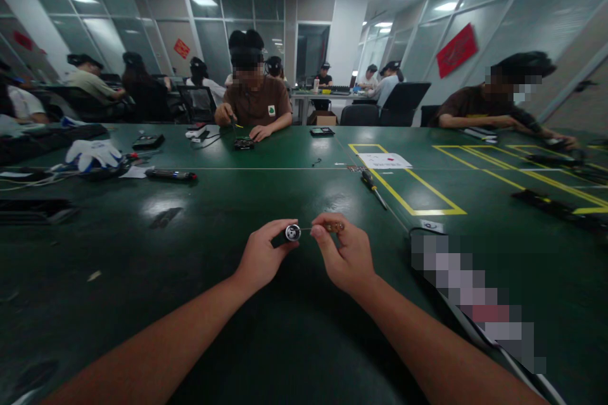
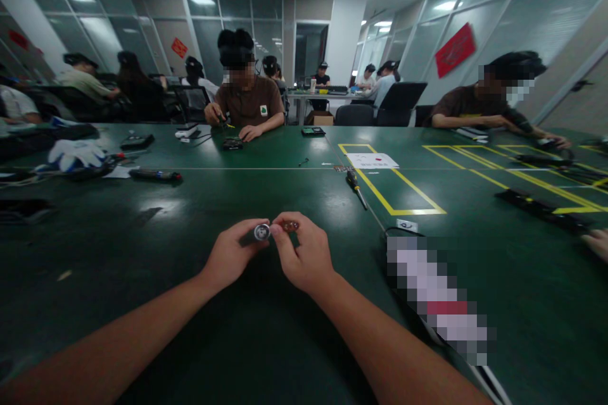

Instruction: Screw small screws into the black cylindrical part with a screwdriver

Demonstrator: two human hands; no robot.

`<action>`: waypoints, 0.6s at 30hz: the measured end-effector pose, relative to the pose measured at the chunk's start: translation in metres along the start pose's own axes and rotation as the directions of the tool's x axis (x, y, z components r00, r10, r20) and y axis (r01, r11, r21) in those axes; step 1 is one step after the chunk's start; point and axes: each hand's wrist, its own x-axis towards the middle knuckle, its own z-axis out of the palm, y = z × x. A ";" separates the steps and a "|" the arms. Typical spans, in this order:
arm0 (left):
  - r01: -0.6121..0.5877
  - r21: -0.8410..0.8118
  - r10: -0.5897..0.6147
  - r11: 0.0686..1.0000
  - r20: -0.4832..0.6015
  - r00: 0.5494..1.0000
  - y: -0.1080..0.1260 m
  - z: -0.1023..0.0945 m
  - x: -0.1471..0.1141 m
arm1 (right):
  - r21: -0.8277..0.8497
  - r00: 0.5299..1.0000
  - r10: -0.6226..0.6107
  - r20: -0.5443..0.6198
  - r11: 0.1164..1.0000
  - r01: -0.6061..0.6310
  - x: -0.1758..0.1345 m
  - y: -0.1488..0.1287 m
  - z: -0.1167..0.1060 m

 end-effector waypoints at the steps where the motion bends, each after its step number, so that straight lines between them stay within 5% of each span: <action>1: 0.001 0.000 -0.001 1.000 0.002 1.000 0.000 0.000 0.000 | -0.003 1.000 -0.004 0.009 1.000 0.004 0.000 0.000 0.000; 18: -0.072 0.014 0.072 0.997 0.004 0.997 -0.008 -0.002 -0.001 | -0.017 0.999 -0.012 0.048 1.000 0.013 0.001 -0.005 0.000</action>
